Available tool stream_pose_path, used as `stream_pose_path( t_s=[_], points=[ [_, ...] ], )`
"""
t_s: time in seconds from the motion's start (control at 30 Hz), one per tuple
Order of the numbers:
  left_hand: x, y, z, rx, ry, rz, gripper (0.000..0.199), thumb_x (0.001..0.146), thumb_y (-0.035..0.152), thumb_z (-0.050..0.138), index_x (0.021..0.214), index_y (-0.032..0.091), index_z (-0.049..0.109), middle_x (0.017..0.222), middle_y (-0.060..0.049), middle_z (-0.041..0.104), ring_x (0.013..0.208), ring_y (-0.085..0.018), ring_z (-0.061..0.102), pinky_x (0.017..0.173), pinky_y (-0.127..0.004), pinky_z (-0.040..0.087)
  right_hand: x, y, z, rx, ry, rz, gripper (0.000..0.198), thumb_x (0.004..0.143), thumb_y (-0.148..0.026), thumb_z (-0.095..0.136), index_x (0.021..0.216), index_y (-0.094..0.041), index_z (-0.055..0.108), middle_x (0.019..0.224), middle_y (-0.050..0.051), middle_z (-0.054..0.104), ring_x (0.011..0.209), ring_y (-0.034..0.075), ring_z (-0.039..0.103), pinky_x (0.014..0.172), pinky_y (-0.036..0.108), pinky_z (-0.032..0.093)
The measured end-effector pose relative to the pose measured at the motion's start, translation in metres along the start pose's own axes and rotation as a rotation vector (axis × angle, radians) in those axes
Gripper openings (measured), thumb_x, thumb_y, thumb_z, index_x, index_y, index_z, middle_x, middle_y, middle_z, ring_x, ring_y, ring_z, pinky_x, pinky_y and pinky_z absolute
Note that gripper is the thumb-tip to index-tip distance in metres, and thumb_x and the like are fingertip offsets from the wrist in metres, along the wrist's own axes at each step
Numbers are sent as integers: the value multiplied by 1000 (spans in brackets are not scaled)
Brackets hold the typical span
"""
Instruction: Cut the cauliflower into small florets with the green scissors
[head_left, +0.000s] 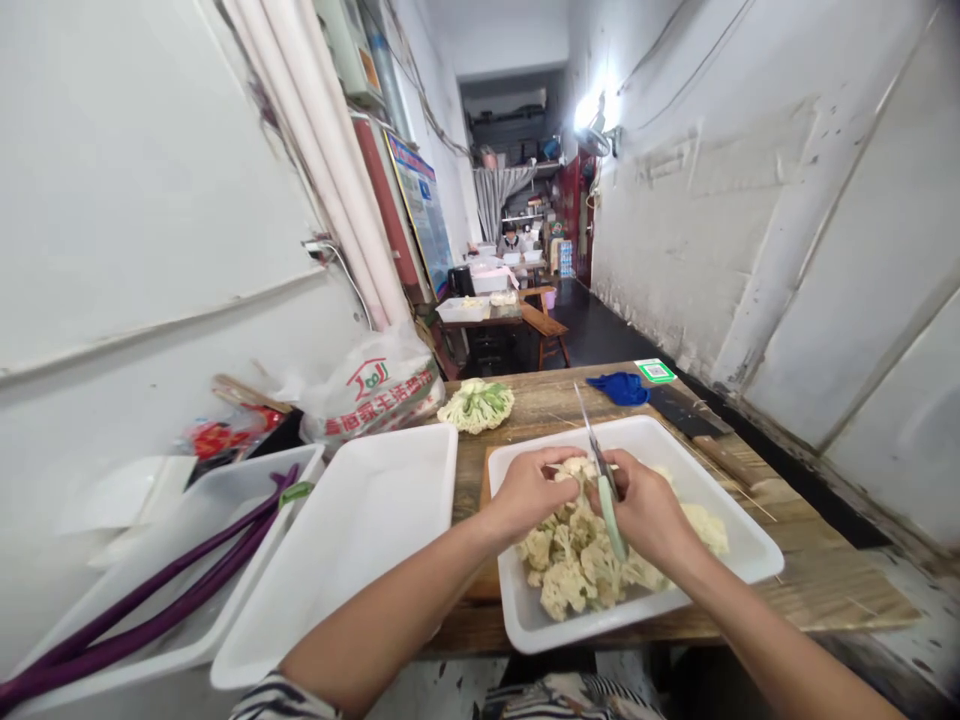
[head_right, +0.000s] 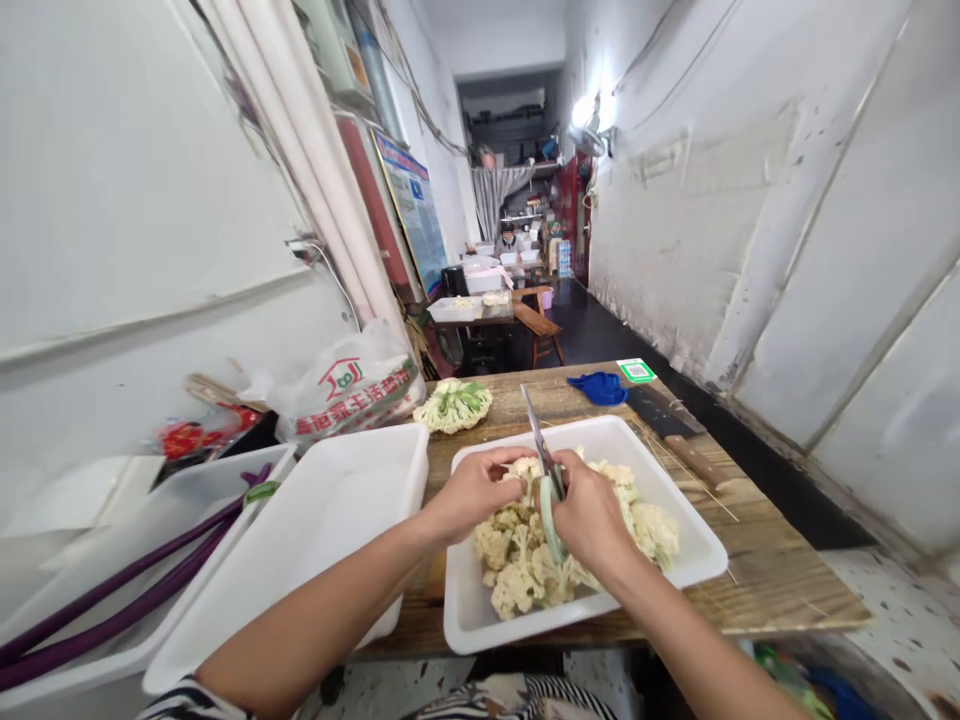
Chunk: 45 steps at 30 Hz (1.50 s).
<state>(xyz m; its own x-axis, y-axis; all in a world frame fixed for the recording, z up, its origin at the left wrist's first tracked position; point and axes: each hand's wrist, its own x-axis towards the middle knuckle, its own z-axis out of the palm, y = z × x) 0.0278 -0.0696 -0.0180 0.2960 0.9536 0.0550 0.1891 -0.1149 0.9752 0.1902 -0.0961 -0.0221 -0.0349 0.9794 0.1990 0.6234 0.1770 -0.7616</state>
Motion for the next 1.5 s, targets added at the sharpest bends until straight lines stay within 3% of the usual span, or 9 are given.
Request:
stream_pose_path(
  t_s=[0.23, 0.43, 0.7, 0.87, 1.0, 1.17, 1.3, 1.37, 1.5],
  points=[
    [8, 0, 13, 86, 177, 62, 34, 65, 14, 62, 98, 18, 73, 95, -4, 73, 79, -16, 62, 72, -25, 48, 8, 0, 10, -134, 74, -3, 30, 77, -24, 56, 106, -23, 57, 79, 3, 74, 73, 25, 68, 61, 27, 42],
    [24, -13, 14, 114, 355, -45, 33, 65, 14, 62, 97, 16, 69, 85, -3, 70, 73, -15, 59, 67, -24, 46, 21, 8, 7, -236, 144, 40, 32, 74, -17, 58, 106, -22, 59, 74, 4, 70, 69, 25, 65, 59, 27, 37],
    [24, -26, -18, 233, 231, -37, 32, 65, 17, 65, 96, 16, 71, 89, -5, 71, 76, -16, 61, 68, -23, 50, 38, 30, -3, -6, -18, 103, 16, 73, -22, 66, 88, -21, 64, 67, 1, 67, 66, 21, 66, 55, 27, 43],
    [29, -30, -34, 145, 145, -51, 35, 70, 25, 69, 103, 15, 69, 101, -9, 68, 77, -16, 63, 62, -24, 55, 36, 26, -12, 291, -145, 175, 37, 79, -45, 66, 101, -18, 58, 72, 3, 68, 50, 16, 63, 42, 24, 44],
    [32, -30, -42, 99, 77, -101, 34, 73, 24, 67, 104, 11, 67, 103, -11, 68, 78, -16, 64, 63, -28, 59, 18, 19, -42, 473, -174, 207, 44, 78, -59, 65, 91, -18, 54, 72, 4, 67, 43, 11, 56, 37, 22, 42],
    [32, -33, -42, 277, -39, 73, 48, 68, 13, 66, 116, 16, 65, 118, -11, 66, 100, -20, 63, 78, -29, 57, -14, 30, -62, 572, -203, 221, 45, 79, -62, 64, 82, -18, 55, 63, 1, 64, 43, 11, 53, 39, 22, 41],
    [32, -33, -35, 339, -43, 150, 58, 66, 8, 65, 122, 23, 63, 134, -9, 55, 106, -20, 62, 75, -25, 56, -31, 44, -63, 598, -166, 230, 41, 82, -59, 64, 84, -18, 57, 63, 1, 65, 43, 11, 53, 39, 21, 38],
    [33, -32, -32, 250, -22, 73, 52, 64, 8, 67, 115, 19, 67, 125, -9, 60, 103, -20, 62, 78, -27, 56, -37, 46, -63, 629, -160, 235, 41, 82, -59, 64, 85, -19, 56, 63, 1, 64, 43, 11, 53, 39, 21, 38],
    [38, -24, -29, -177, -15, -314, 12, 69, 7, 68, 81, 10, 70, 85, -7, 69, 78, -12, 64, 85, -30, 55, -49, 44, -62, 730, -234, 219, 41, 83, -59, 63, 98, -22, 53, 68, 1, 65, 50, 13, 57, 45, 23, 43]
  ],
)
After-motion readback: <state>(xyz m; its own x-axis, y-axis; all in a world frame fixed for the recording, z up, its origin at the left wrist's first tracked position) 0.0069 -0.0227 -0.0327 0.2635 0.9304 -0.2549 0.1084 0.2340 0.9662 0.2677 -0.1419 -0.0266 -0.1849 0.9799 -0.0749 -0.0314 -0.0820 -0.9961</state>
